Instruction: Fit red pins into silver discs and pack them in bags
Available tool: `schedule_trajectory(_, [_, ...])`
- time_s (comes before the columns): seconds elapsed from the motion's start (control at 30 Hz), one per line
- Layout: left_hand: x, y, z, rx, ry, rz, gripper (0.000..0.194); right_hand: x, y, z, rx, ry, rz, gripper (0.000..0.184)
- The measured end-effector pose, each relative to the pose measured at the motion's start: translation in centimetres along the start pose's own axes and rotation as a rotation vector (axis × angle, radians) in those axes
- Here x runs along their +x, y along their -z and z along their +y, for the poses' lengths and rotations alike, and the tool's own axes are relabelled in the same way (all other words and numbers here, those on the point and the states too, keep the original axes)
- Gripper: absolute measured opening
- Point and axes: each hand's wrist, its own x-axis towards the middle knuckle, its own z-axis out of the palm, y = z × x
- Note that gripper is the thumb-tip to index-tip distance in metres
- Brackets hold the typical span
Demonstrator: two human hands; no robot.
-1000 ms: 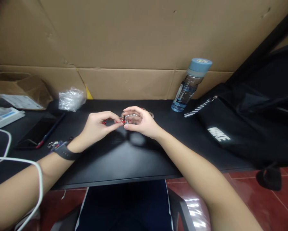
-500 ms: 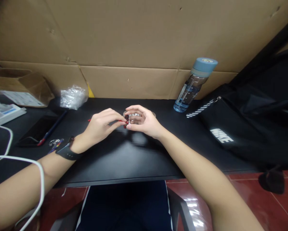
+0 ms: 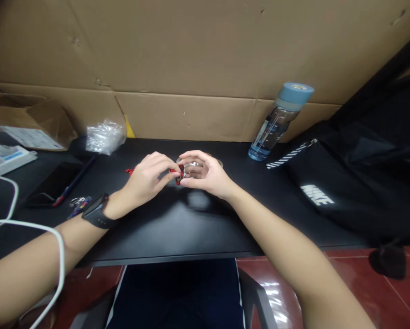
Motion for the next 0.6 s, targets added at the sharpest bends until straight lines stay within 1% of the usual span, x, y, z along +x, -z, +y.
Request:
schedule_trajectory(0.07, [-0.1,-0.2,0.3,0.038,0.055,-0.011,0.011,0.0,-0.1,0.1,-0.048,0.022,0.019,0.065])
schedule_trajectory(0.13, [-0.1,-0.3,0.7,0.057,0.143,-0.004,0.010,0.0,-0.2,0.2,-0.127,0.060,0.050,0.066])
schedule_trajectory(0.2, [-0.1,-0.5,1.1,0.035,0.236,0.012,0.010,-0.1,-0.5,0.3,-0.216,0.111,0.086,0.066])
schedule_trajectory(0.27, [-0.1,-0.7,1.2,-0.030,0.298,0.021,0.011,-0.1,-0.8,0.3,-0.295,0.164,0.115,0.064])
schedule_trajectory(0.43, [-0.1,-1.2,0.5,-0.215,0.367,0.027,0.012,-0.3,-1.1,0.3,-0.445,0.259,0.150,0.059])
schedule_trajectory(0.6, [-0.1,-1.5,0.1,-0.278,0.425,0.047,0.015,-0.6,-1.2,0.3,-0.510,0.271,0.177,0.058])
